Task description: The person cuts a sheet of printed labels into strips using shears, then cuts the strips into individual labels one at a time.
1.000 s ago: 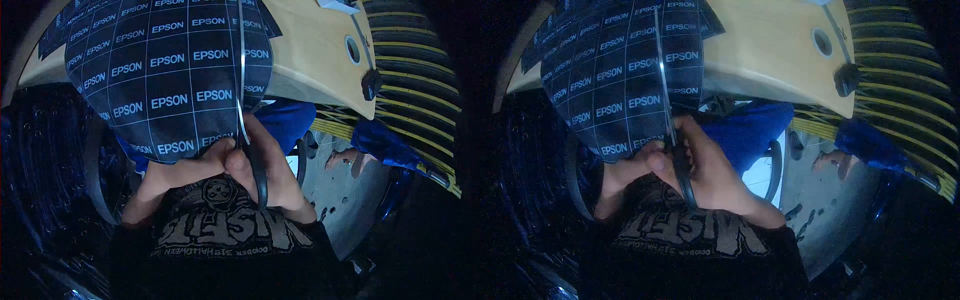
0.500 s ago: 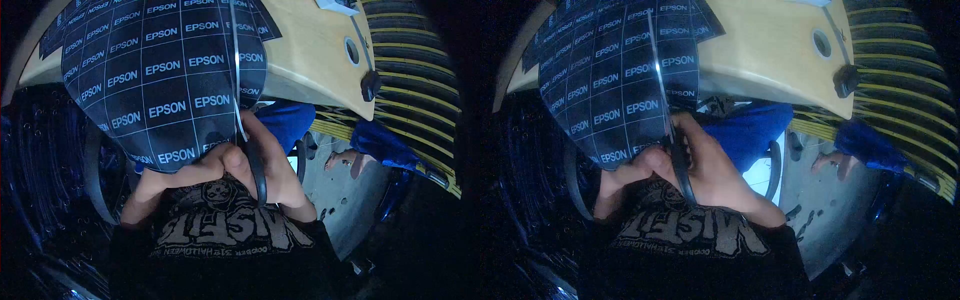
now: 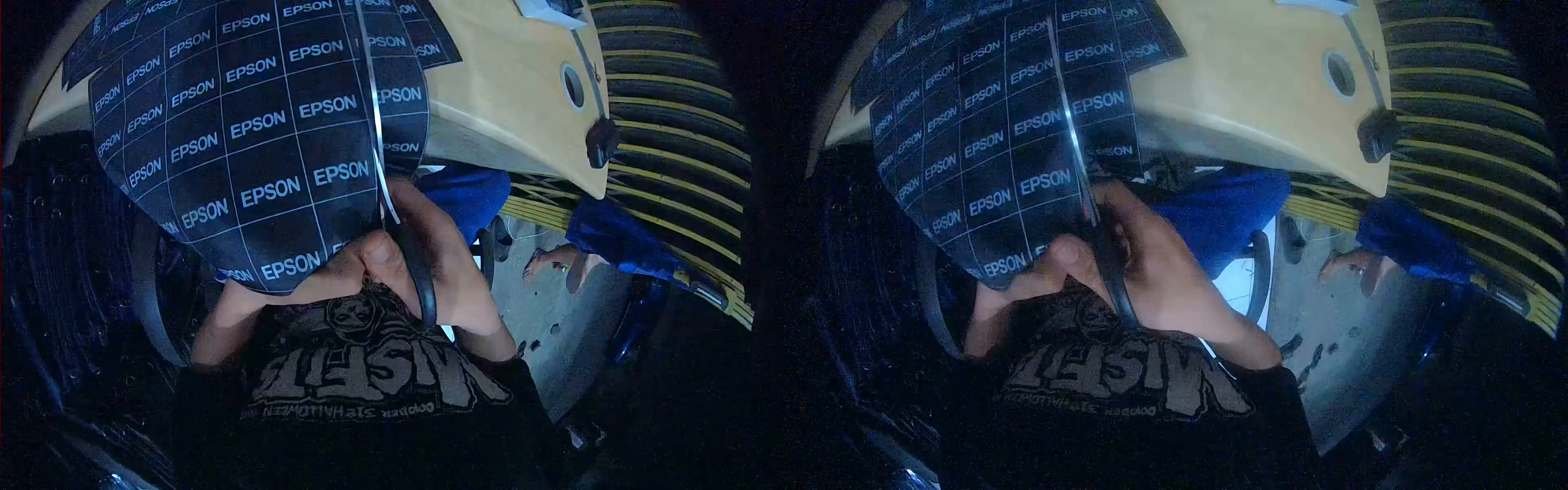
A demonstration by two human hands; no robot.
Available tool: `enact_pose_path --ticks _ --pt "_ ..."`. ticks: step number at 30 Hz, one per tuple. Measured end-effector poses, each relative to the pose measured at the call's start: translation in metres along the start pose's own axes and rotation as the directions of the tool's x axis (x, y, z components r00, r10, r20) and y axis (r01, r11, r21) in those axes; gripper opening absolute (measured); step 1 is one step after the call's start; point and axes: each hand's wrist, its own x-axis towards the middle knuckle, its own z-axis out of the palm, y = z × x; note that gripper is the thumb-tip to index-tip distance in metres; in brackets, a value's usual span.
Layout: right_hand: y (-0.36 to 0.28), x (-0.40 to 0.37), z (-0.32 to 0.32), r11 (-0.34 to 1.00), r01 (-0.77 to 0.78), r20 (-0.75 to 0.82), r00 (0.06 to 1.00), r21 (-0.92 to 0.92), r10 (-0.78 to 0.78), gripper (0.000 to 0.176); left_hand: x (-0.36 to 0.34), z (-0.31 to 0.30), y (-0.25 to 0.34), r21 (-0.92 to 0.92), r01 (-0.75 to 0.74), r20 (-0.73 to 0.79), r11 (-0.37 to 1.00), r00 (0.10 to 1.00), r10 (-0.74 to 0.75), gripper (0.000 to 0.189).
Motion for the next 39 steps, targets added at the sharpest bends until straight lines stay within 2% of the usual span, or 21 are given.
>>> enact_pose_path --ticks 2,3,5,6,8,9,10,12,16,18,19,20,21,22,24,27,28,31,39 --pt "-0.005 0.001 0.004 0.996 -0.014 -0.034 0.999 0.084 0.016 0.049 0.001 -0.003 0.004 0.070 -0.029 0.182 0.997 0.983 0.016 0.027" --pt "-0.003 0.001 0.003 0.996 -0.013 -0.034 0.999 0.083 0.016 0.049 0.002 -0.002 0.000 0.071 -0.028 0.182 0.997 0.983 0.015 0.027" --pt "0.000 0.002 -0.004 0.998 -0.004 0.006 1.000 -0.064 0.005 0.049 0.007 -0.001 -0.009 -0.097 0.067 0.021 0.993 0.998 -0.065 0.029" --pt "-0.001 0.002 -0.004 0.998 -0.004 0.007 1.000 -0.066 0.004 0.049 0.006 -0.002 -0.004 -0.096 0.069 0.021 0.993 0.998 -0.067 0.029" --pt "-0.002 0.003 -0.001 0.999 -0.001 -0.005 1.000 0.040 0.001 0.046 0.002 -0.006 0.010 0.249 -0.056 0.121 0.967 0.992 0.026 0.034" --pt "0.005 0.006 0.004 0.985 0.172 -0.070 0.983 0.023 -0.170 0.045 0.027 -0.012 -0.054 0.307 -0.150 0.057 0.940 0.989 0.139 0.040" --pt "0.003 0.006 0.004 0.985 0.171 -0.070 0.983 0.022 -0.169 0.045 0.025 -0.011 -0.051 0.307 -0.149 0.056 0.940 0.989 0.138 0.040" --pt "0.000 0.005 0.004 0.998 0.048 -0.023 0.999 0.045 -0.047 0.043 0.020 -0.007 -0.041 0.370 0.000 0.016 0.929 1.000 -0.007 0.043" --pt "0.001 0.005 -0.001 0.997 0.040 0.000 0.999 -0.059 -0.040 0.046 0.010 -0.006 -0.033 0.347 -0.069 0.038 0.935 0.998 0.059 0.047" --pt "-0.001 0.006 -0.001 1.000 0.026 -0.006 1.000 -0.001 -0.026 0.048 -0.005 0.000 0.001 0.354 0.029 0.032 0.935 0.999 -0.043 0.053" --pt "0.001 0.008 0.000 1.000 0.027 -0.006 1.000 -0.001 -0.027 0.048 -0.011 -0.001 0.003 0.354 0.029 0.032 0.935 0.999 -0.044 0.053" --pt "0.004 0.010 0.001 0.995 0.101 -0.033 0.994 -0.017 -0.102 0.050 -0.017 -0.003 0.004 0.686 -0.178 0.134 0.706 0.984 0.118 0.056" --pt "0.006 0.012 0.002 0.984 0.175 -0.058 0.983 -0.035 -0.176 0.051 -0.020 -0.004 0.005 0.876 -0.349 0.289 0.333 0.932 0.219 0.059" --pt "0.003 0.011 0.001 0.984 0.174 -0.057 0.983 -0.035 -0.176 0.051 -0.021 -0.003 0.007 0.876 -0.350 0.289 0.333 0.932 0.219 0.059" --pt "-0.004 0.008 -0.003 1.000 0.011 0.004 1.000 -0.006 -0.011 0.052 -0.022 -0.002 0.010 0.856 -0.273 0.230 0.440 0.962 0.149 0.060" --pt "-0.003 0.009 -0.002 1.000 0.022 -0.004 1.000 -0.011 -0.022 0.051 -0.022 0.000 0.013 0.803 -0.139 0.151 0.580 0.988 0.028 0.063" --pt "-0.003 0.009 -0.002 1.000 0.022 -0.004 1.000 -0.012 -0.022 0.051 -0.020 0.000 0.011 0.802 -0.139 0.151 0.580 0.988 0.028 0.063" --pt "-0.002 0.010 -0.001 0.999 0.046 -0.019 0.999 0.009 -0.046 0.051 -0.019 0.001 0.006 0.696 -0.121 0.164 0.708 0.986 0.008 0.063" --pt "-0.002 0.012 -0.005 1.000 0.024 0.014 1.000 0.003 -0.024 0.051 -0.009 -0.002 -0.005 0.331 -0.041 0.218 0.943 0.975 -0.034 0.063"
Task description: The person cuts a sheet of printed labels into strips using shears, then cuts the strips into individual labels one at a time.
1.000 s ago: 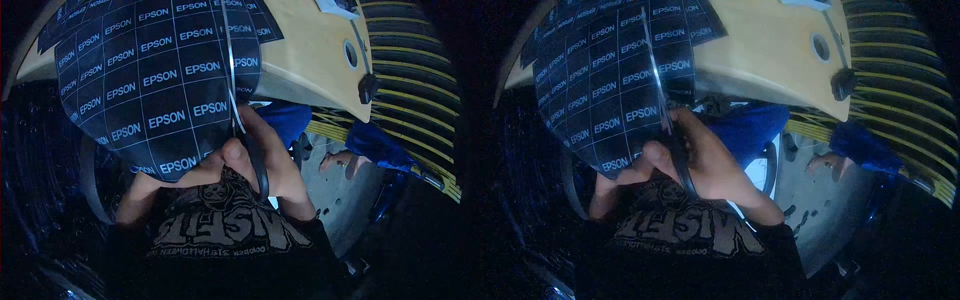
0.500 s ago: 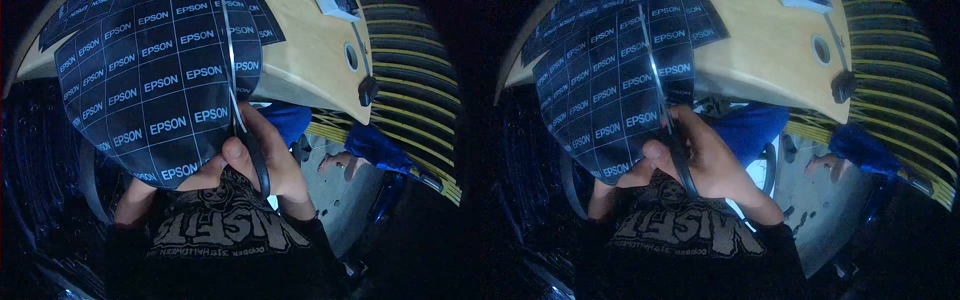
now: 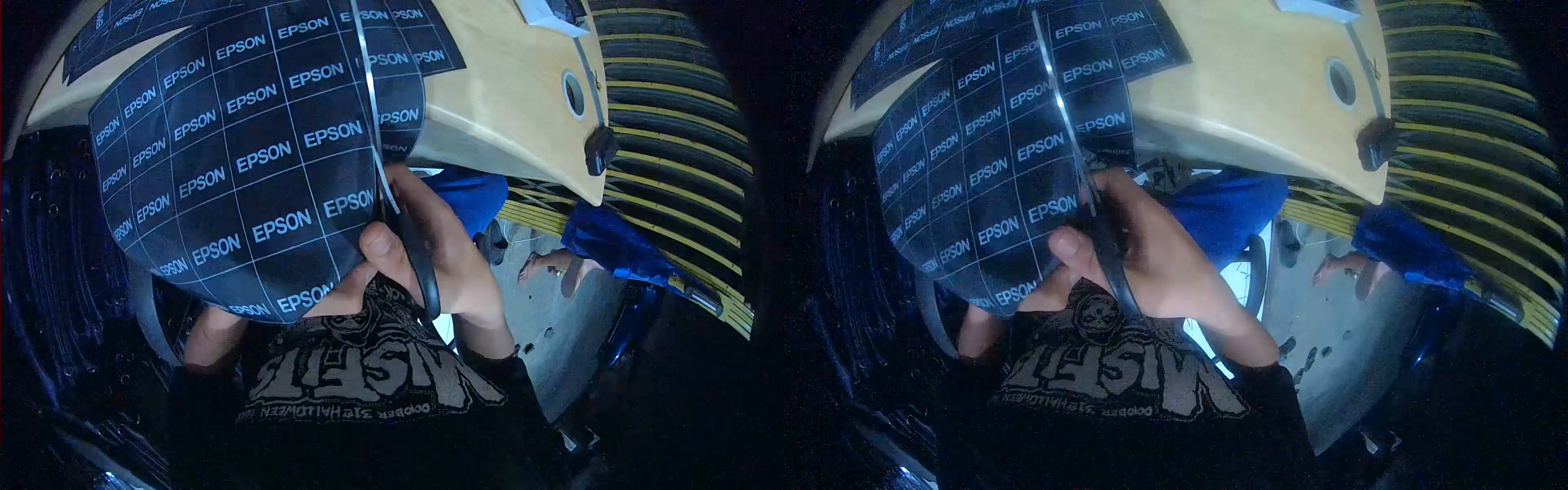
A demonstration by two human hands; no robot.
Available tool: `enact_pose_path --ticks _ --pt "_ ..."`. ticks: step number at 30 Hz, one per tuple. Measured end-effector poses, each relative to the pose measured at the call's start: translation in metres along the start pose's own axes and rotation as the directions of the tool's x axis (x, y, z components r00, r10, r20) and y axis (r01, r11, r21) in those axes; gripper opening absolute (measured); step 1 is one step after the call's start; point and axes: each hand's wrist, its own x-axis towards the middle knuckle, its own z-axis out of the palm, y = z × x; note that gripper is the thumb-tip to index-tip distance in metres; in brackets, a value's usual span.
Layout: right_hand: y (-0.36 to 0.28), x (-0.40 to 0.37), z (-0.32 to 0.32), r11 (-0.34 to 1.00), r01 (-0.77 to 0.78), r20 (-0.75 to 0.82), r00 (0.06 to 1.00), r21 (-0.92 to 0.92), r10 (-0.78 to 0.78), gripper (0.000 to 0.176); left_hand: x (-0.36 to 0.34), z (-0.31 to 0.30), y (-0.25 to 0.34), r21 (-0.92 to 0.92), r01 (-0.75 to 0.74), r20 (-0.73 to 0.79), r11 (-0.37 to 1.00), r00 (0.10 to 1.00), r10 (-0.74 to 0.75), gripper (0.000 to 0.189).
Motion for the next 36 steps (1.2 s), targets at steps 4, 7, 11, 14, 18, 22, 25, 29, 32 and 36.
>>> enact_pose_path --ticks 4,7,11,14,18,22,25,29,32,36 --pt "0.001 0.002 0.002 0.997 0.072 -0.023 0.997 -0.009 -0.072 0.049 -0.004 0.000 -0.009 -0.220 0.007 0.035 0.976 0.999 0.001 0.064" --pt "-0.001 0.001 0.002 0.998 0.005 -0.016 1.000 0.060 -0.004 0.048 -0.079 -0.038 -0.046 -0.380 0.018 0.059 0.925 0.998 0.005 0.064" --pt "0.002 0.001 0.000 0.998 0.038 0.000 0.999 0.046 -0.038 0.049 0.007 0.009 -0.016 -0.575 0.038 0.092 0.818 0.996 0.018 0.064" --pt "0.002 0.002 -0.005 1.000 0.005 0.061 0.998 -0.009 -0.004 0.049 -0.064 -0.032 -0.052 -0.702 0.058 0.113 0.709 0.993 0.030 0.064" --pt "-0.002 0.004 -0.005 0.999 0.027 0.048 0.998 -0.017 -0.027 0.050 0.014 0.009 -0.026 -0.839 0.089 0.138 0.537 0.989 0.052 0.065" --pt "-0.004 0.005 -0.003 0.998 0.023 0.029 0.999 0.065 -0.025 0.050 0.014 0.011 -0.034 -0.931 0.123 0.158 0.344 0.984 0.077 0.065" --pt "-0.011 0.004 -0.004 0.998 0.047 0.038 0.998 0.047 -0.049 0.048 0.025 0.019 -0.037 -0.972 0.141 0.161 0.191 0.982 0.098 0.065" --pt "-0.010 0.009 -0.005 0.987 0.091 0.044 0.994 0.129 -0.098 0.045 0.046 0.003 -0.057 -0.989 0.145 0.147 0.029 0.984 0.103 0.065" --pt "-0.020 0.012 -0.009 0.977 0.206 -0.065 0.976 -0.053 -0.209 0.045 0.046 0.004 -0.075 -0.987 0.138 0.129 -0.086 0.987 0.100 0.066" --pt "-0.021 0.014 -0.016 0.966 0.255 -0.124 0.958 -0.049 -0.260 0.042 0.056 0.012 -0.087 -0.914 0.239 0.209 -0.329 0.970 0.122 0.061"
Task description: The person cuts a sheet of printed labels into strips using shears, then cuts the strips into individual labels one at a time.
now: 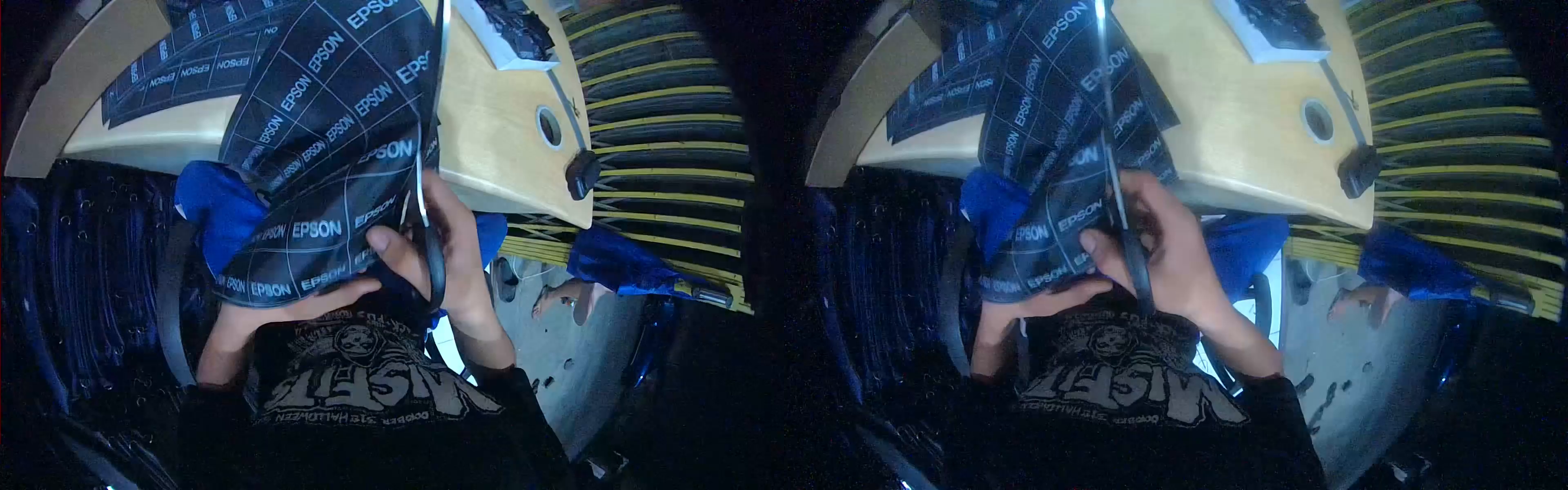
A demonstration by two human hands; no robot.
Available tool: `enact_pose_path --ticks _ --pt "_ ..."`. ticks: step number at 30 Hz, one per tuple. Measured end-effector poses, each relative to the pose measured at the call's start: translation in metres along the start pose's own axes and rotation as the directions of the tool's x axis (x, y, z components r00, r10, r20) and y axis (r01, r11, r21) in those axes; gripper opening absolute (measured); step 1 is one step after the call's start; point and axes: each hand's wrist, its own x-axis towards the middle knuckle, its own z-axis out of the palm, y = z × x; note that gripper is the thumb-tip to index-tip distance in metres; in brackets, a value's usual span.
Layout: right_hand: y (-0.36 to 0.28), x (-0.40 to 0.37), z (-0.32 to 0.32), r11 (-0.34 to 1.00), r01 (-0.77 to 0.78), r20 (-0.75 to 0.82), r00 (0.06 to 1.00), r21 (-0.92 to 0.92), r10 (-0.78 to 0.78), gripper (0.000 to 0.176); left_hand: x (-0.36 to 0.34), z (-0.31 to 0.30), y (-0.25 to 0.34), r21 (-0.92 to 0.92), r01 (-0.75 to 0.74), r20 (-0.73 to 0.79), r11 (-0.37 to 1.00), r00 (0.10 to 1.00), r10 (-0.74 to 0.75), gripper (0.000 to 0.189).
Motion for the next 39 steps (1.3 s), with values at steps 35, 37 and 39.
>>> enact_pose_path --ticks 35,37,39 --pt "-0.035 -0.029 -0.031 0.984 0.041 -0.005 0.999 -0.172 -0.043 0.046 0.127 -0.142 0.012 -0.621 -0.165 -0.211 0.766 0.977 0.039 0.022" --pt "-0.033 -0.027 -0.028 0.980 0.142 0.014 0.990 -0.138 -0.141 0.051 0.130 -0.154 0.016 -0.440 -0.059 -0.118 0.896 0.993 0.008 0.028" --pt "-0.031 -0.026 -0.026 0.987 0.156 0.093 0.983 0.041 -0.160 0.052 0.129 -0.163 0.022 -0.418 -0.031 -0.083 0.908 0.997 -0.004 0.032"
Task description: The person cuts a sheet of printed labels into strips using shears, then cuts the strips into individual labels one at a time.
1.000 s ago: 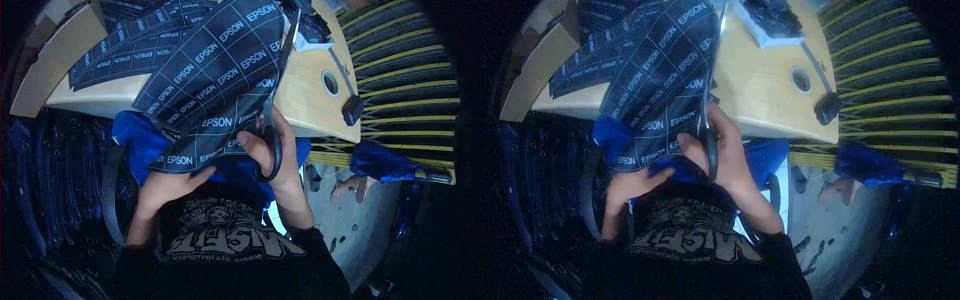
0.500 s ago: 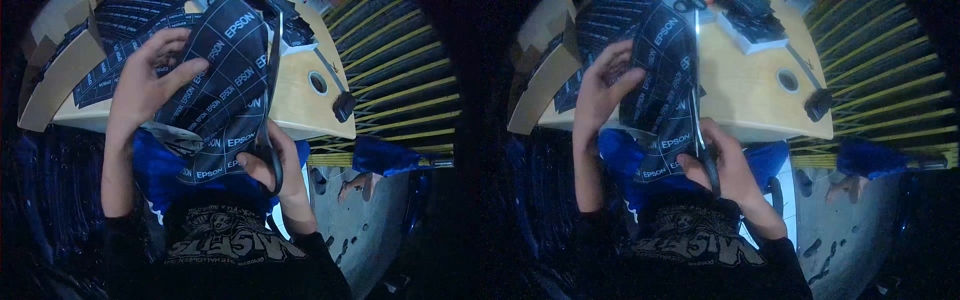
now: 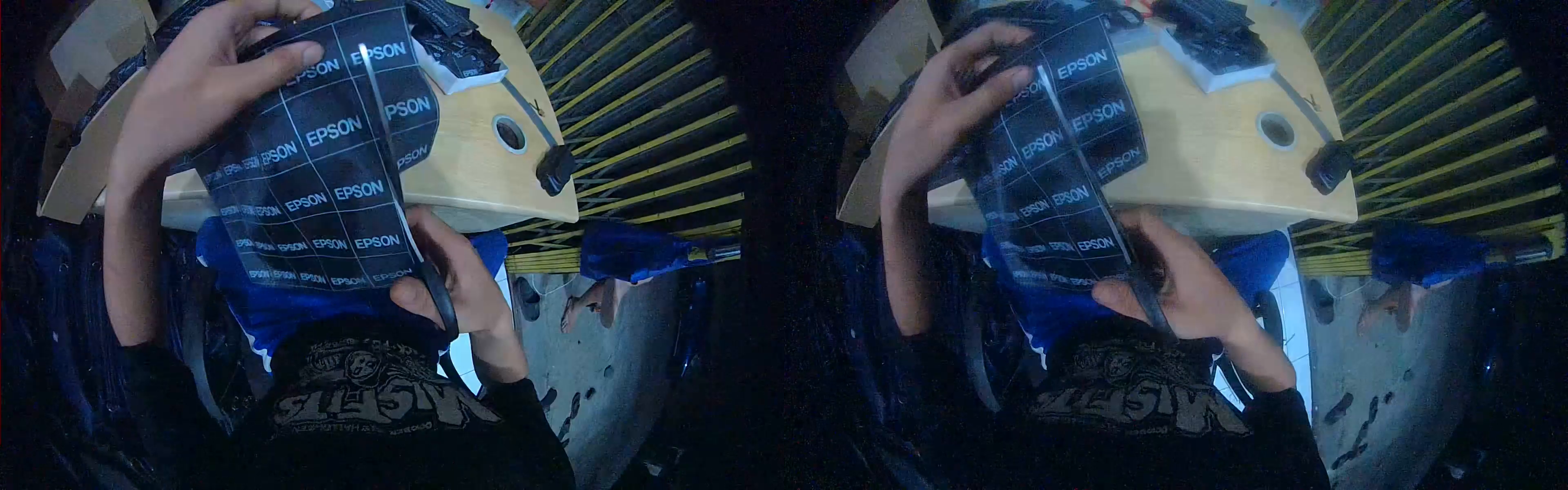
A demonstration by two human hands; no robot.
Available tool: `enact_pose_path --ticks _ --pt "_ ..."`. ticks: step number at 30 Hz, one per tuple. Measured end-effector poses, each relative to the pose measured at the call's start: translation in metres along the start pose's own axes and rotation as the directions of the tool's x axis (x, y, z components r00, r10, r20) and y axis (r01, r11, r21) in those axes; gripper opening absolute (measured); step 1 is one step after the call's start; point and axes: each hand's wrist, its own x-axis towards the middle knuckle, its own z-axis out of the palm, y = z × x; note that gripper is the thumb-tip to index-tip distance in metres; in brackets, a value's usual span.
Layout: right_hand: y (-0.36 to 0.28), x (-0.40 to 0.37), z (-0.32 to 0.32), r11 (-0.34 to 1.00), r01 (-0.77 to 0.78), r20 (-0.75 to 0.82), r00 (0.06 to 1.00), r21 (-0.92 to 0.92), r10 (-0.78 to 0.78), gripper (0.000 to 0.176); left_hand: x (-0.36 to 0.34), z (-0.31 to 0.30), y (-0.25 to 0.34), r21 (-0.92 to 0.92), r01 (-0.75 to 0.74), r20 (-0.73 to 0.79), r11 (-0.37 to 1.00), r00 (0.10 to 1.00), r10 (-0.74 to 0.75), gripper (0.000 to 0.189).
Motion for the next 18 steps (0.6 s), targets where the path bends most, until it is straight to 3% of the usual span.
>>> enact_pose_path --ticks 2,4,6,7,10,11,18 --pt "-0.004 -0.002 0.001 0.997 -0.079 0.017 0.997 0.017 0.079 0.053 -0.003 -0.002 0.006 0.170 0.040 -0.124 0.985 0.992 -0.018 0.033" --pt "-0.005 0.000 0.004 0.999 0.020 -0.010 1.000 0.039 -0.020 0.054 -0.006 -0.007 0.003 0.203 -0.035 -0.112 0.978 0.992 0.059 0.034" --pt "-0.008 -0.002 0.005 0.996 -0.031 0.000 1.000 0.087 0.031 0.055 -0.007 -0.010 0.004 0.228 -0.090 -0.115 0.969 0.986 0.119 0.032" --pt "-0.006 -0.001 0.004 0.997 -0.001 0.040 0.999 0.073 -0.002 0.055 -0.008 -0.010 0.011 0.156 -0.018 -0.084 0.988 0.996 0.031 0.028" --pt "-0.006 0.001 0.007 0.994 0.079 0.064 0.994 0.071 -0.083 0.056 -0.012 -0.014 0.013 0.174 -0.070 -0.001 0.982 0.997 0.071 0.024" --pt "-0.008 0.001 0.007 0.995 0.084 0.070 0.994 0.048 -0.087 0.057 -0.016 -0.007 0.018 0.086 -0.017 -0.073 0.996 0.997 0.023 0.021" --pt "-0.010 0.006 0.006 0.994 0.106 0.101 0.989 0.033 -0.109 0.062 -0.019 -0.011 0.025 0.103 -0.015 -0.050 0.995 0.999 0.020 0.019"
